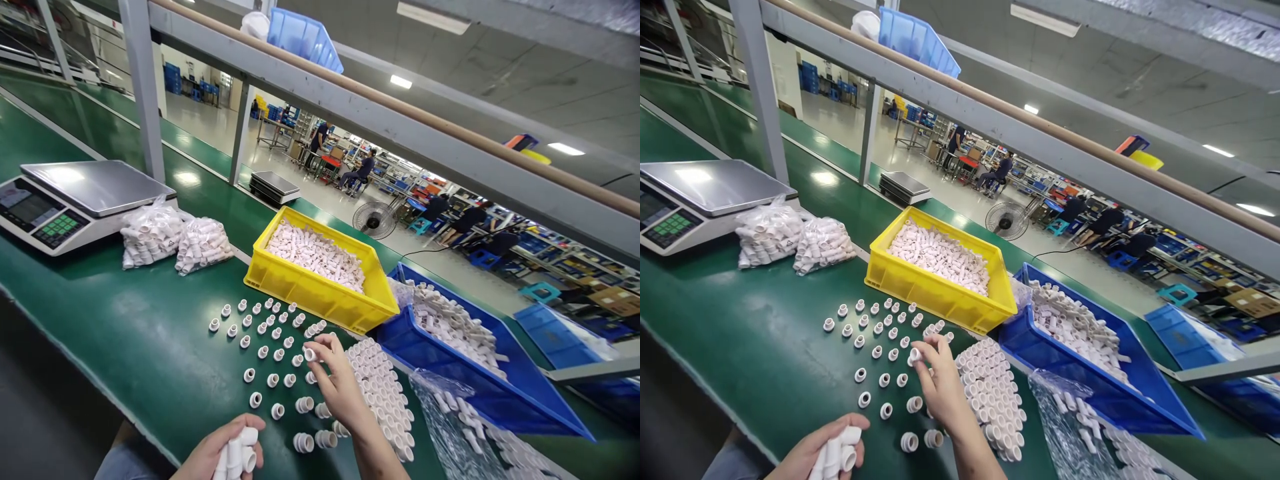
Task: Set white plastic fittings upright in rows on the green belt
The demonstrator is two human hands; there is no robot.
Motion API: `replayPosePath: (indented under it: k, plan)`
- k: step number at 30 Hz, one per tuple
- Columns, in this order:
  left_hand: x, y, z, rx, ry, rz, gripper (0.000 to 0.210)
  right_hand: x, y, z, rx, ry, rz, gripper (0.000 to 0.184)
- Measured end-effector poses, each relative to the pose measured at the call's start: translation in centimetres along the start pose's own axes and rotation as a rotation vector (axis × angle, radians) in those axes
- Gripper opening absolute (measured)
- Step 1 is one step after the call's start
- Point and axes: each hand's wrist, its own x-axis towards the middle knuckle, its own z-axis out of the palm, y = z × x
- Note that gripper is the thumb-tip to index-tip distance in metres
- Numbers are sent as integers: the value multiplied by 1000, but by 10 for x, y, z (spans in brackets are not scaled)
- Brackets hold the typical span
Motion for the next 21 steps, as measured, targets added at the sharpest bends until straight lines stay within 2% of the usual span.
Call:
replayPosePath:
  k: [4,8,14,21]
  plan:
    - [1,2,-2,-5,-60,-13,26,2,3,0,1,-37,35,22]
    - [0,3,0,2,-63,-19,28,1,-1,1,16,-60,104,13]
    - [-2,4,4,24,-22,-11,27,3,-4,0,82,-85,86,12]
    - [1,4,-4,32,-105,-15,29,3,3,0,-194,-153,21,9]
